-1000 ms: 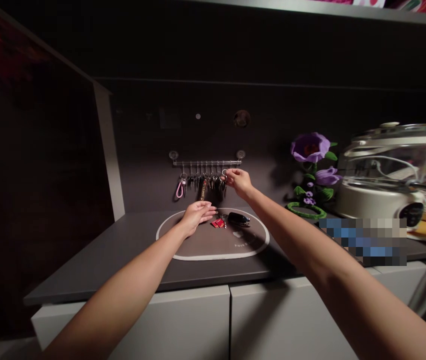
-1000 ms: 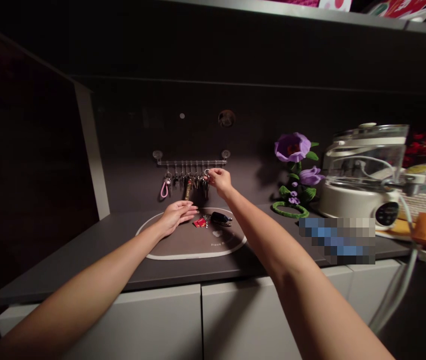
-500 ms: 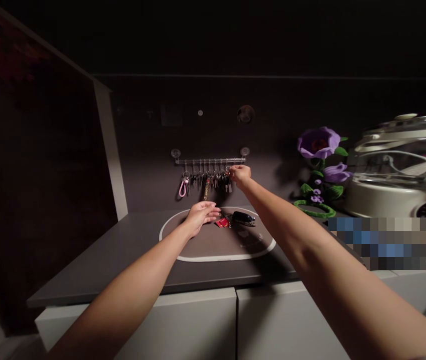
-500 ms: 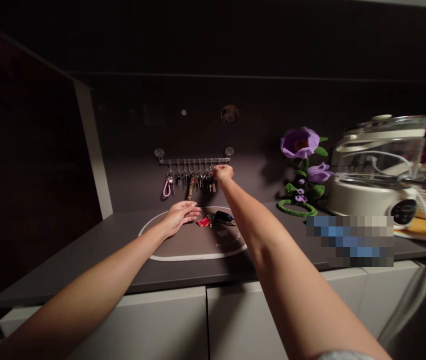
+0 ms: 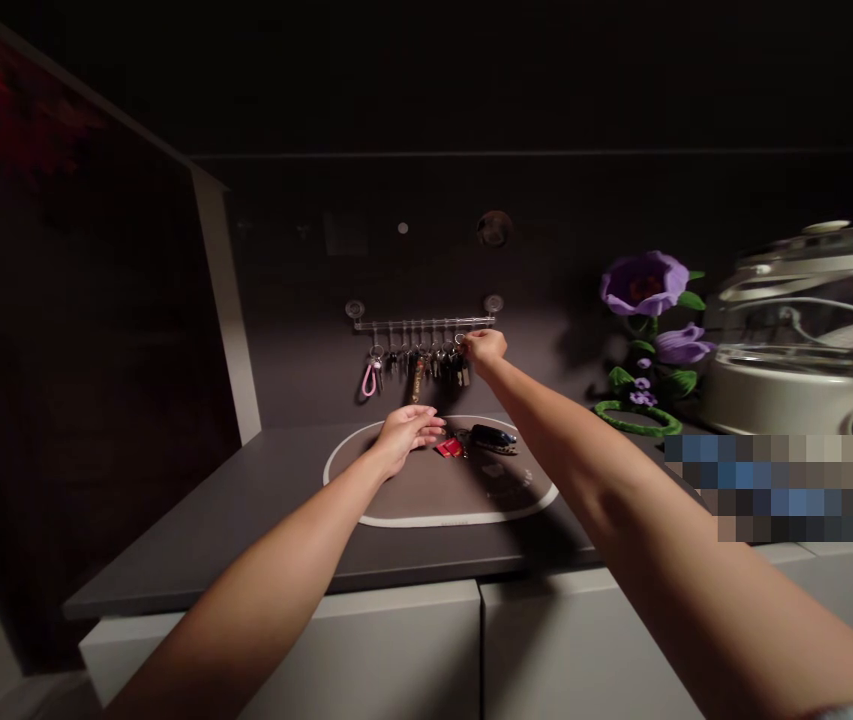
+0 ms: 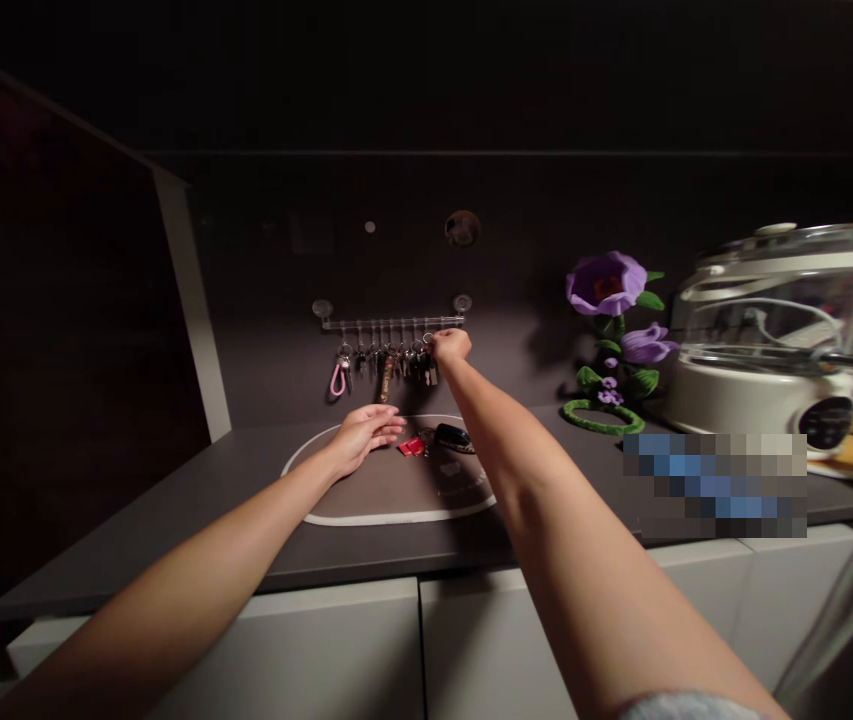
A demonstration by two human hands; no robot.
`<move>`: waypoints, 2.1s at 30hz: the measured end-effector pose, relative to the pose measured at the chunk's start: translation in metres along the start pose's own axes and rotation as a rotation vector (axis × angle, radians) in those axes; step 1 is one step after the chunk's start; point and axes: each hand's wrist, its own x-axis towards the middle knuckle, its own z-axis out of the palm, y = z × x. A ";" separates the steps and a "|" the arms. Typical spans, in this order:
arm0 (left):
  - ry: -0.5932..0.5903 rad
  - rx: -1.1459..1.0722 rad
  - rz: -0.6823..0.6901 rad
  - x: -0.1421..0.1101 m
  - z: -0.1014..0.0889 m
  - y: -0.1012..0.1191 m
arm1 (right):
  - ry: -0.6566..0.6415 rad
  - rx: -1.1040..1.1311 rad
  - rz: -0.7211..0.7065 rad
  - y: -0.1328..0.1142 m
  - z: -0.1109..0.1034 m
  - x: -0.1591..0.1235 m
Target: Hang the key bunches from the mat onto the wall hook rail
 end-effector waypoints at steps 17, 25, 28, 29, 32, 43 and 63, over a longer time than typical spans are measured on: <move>0.025 0.056 0.032 0.002 -0.004 -0.003 | -0.132 -0.031 -0.102 0.024 -0.011 -0.005; 0.076 0.141 0.094 0.002 -0.002 -0.001 | -0.292 0.078 -0.023 0.018 -0.049 -0.033; 0.136 0.199 0.100 0.003 0.003 0.005 | -0.359 0.071 0.000 0.020 -0.070 -0.047; 0.148 0.224 0.098 0.003 0.006 0.008 | -0.390 0.062 0.004 0.022 -0.078 -0.052; 0.159 0.279 0.080 0.003 0.017 0.017 | -0.499 0.014 0.005 0.027 -0.100 -0.068; 0.237 0.429 0.272 0.015 0.054 -0.010 | -0.701 -0.373 -0.084 0.041 -0.149 -0.105; 0.123 1.052 0.567 0.013 0.037 -0.025 | -0.567 -0.172 0.105 0.049 -0.142 -0.097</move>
